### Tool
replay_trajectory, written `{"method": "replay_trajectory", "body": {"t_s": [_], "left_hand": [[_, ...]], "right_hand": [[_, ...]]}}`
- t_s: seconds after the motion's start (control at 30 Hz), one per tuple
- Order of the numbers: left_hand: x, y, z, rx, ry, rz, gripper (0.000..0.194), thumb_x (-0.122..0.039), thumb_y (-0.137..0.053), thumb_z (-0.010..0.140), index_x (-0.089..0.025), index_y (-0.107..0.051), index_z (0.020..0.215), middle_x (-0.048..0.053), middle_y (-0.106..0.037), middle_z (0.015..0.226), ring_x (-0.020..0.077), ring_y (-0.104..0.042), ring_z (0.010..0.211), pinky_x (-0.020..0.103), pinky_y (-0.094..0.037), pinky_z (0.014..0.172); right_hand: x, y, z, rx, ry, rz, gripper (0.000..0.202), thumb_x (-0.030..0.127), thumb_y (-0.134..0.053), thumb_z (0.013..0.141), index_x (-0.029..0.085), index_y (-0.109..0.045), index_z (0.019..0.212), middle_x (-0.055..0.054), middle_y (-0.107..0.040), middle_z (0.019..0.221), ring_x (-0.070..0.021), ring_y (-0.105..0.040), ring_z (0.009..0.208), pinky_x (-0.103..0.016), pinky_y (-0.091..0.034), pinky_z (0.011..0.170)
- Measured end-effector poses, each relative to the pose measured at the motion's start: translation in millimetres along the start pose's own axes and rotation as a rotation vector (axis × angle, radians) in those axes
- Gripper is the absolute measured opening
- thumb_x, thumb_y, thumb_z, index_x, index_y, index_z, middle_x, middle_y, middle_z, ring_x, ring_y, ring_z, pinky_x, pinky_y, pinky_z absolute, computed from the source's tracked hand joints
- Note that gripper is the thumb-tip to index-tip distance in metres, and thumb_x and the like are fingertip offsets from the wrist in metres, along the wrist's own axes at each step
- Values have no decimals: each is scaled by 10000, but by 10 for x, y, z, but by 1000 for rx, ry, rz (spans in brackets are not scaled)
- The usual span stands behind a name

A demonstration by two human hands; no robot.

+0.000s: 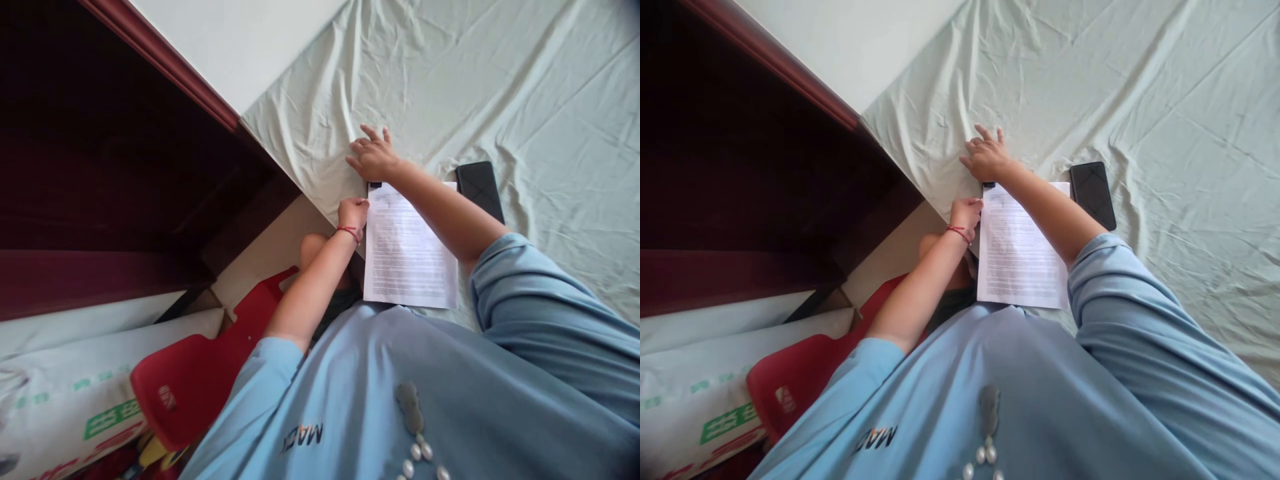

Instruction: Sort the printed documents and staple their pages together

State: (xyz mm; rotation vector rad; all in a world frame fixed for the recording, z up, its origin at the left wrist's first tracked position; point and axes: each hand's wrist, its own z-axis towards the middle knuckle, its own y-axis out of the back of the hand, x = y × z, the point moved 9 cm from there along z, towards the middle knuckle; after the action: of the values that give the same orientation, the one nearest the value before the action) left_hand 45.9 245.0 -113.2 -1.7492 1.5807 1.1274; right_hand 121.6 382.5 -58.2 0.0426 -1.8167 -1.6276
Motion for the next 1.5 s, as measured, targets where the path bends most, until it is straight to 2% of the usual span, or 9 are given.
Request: {"method": "replay_trajectory", "body": {"t_s": [0.3, 0.57, 0.83, 1.03, 1.17, 1.3, 1.37, 1.43, 1.5], "left_hand": [[-28, 64, -24, -31, -25, 39, 285, -199, -767, 807, -167, -584, 591, -26, -486, 582, 107, -466, 587, 230, -339, 559], [-132, 44, -233, 95, 200, -24, 423, -195, -661, 972, -167, -473, 594, -42, -444, 533, 32, -250, 387, 219, -126, 410], [-118, 45, -366, 125, 204, 82, 310, -16, -650, 911, -122, -593, 625, -55, -410, 451, 40, -307, 374, 194, -155, 406], [-91, 47, -441, 107, 178, 99, 306, 18, -667, 819, -127, -574, 566, -50, -408, 428, 47, -321, 391, 192, -169, 425], [-17, 118, -580, 119, 126, 29, 292, 1, -690, 799, -120, -590, 553, -41, -464, 466, 43, -350, 426, 180, -227, 451], [67, 285, -733, 131, 71, -85, 178, -67, -772, 781, -111, -684, 633, -36, -526, 513, 50, -388, 452, 184, -280, 464], [65, 378, -808, 153, 26, -160, 130, -115, -830, 746, -116, -721, 675, -20, -586, 573, 55, -433, 479, 190, -317, 476], [34, 471, -880, 178, -31, -214, 134, -172, -866, 719, -123, -743, 697, -11, -614, 607, 50, -423, 480, 197, -312, 469], [-12, 558, -944, 193, -89, -236, 172, -234, -896, 688, -134, -758, 708, -18, -599, 594, 41, -378, 464, 201, -276, 449]], "right_hand": [[96, 67, -139, -88, 27, -43, 476, 421, -466, 1075, 238, -672, 1463, -109, -609, 1607, -392, -229, 1675, -777, -25, 1320], [160, 131, -177, -71, -2, -73, 455, 333, -512, 1081, 162, -645, 1480, -134, -608, 1604, -392, -244, 1669, -794, -57, 1306], [130, 105, -137, -53, -17, -72, 529, 360, -492, 1027, 111, -633, 1472, -159, -620, 1588, -368, -234, 1669, -796, -12, 1267], [30, 36, 15, 17, -46, -39, 575, 545, -502, 979, 135, -741, 1304, -152, -635, 1576, -397, -226, 1661, -797, -15, 1259], [-41, 223, 24, -22, -162, 58, 490, 456, -531, 1036, 196, -670, 1428, -117, -566, 1648, -358, -320, 1633, -664, -194, 1319], [-238, 713, -332, -354, -305, 286, 373, 409, -393, 1148, 194, -676, 1262, -92, -736, 1375, -211, -639, 1267, -391, -476, 1156], [-386, 930, -696, -536, -335, 389, 339, 423, -425, 1142, 212, -688, 1113, -61, -776, 1159, -210, -681, 1092, -383, -532, 1046], [-462, 1003, -1059, -545, -268, 480, 380, 504, -464, 1119, 239, -702, 989, -40, -775, 1029, -225, -710, 1002, -398, -565, 964], [-569, 982, -1454, -496, -281, 593, 439, 660, -532, 1060, 263, -716, 1030, -32, -775, 1030, -219, -728, 989, -387, -584, 927]]}}
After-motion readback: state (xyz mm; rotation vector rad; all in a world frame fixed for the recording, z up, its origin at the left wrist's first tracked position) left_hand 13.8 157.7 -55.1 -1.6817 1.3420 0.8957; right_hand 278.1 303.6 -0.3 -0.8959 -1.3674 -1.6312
